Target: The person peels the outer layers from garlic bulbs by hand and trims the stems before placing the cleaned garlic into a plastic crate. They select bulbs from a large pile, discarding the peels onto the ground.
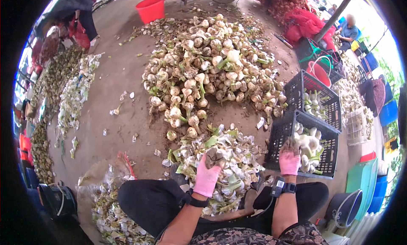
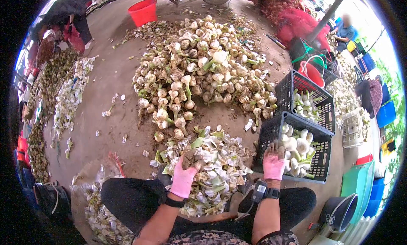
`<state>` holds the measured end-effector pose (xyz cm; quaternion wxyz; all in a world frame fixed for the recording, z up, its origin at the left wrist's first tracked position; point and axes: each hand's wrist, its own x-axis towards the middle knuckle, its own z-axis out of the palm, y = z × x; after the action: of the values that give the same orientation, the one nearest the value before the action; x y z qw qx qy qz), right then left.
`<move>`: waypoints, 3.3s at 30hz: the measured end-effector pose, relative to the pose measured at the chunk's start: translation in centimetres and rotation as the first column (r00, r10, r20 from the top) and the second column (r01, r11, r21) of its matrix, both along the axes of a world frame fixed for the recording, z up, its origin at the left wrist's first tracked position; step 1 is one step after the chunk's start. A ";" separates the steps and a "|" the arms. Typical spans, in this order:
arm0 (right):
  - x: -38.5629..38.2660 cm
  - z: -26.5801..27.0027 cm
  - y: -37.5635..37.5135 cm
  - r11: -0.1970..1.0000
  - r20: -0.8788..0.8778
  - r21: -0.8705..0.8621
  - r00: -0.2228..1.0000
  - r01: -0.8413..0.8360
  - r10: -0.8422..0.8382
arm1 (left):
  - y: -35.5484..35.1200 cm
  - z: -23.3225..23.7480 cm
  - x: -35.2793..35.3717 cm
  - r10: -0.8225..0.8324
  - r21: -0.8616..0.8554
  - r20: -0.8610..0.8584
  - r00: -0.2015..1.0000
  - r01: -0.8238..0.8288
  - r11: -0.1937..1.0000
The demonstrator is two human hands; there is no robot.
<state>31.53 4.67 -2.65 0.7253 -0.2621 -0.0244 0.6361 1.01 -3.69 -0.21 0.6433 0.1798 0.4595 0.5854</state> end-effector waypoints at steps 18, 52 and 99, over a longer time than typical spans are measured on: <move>-28.0 -14.1 15.5 0.761 0.844 -0.424 -0.519 -0.490 0.136 | 2.7 1.5 -2.4 -0.074 -0.267 -0.310 0.948 -0.012 0.963; -19.0 9.2 -3.4 0.721 0.896 -0.296 0.080 -0.627 0.437 | -0.8 4.0 -1.7 0.168 0.223 -0.318 0.933 -0.099 0.970; -15.6 9.5 -1.0 0.664 0.899 -0.333 -0.012 -0.669 0.439 | -1.0 3.2 -0.7 -0.172 0.094 0.209 0.963 0.155 0.983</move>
<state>15.91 3.72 6.83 0.2630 -0.4769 -0.6112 0.5744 0.35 -4.66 2.97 0.7281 0.1771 0.3475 0.5637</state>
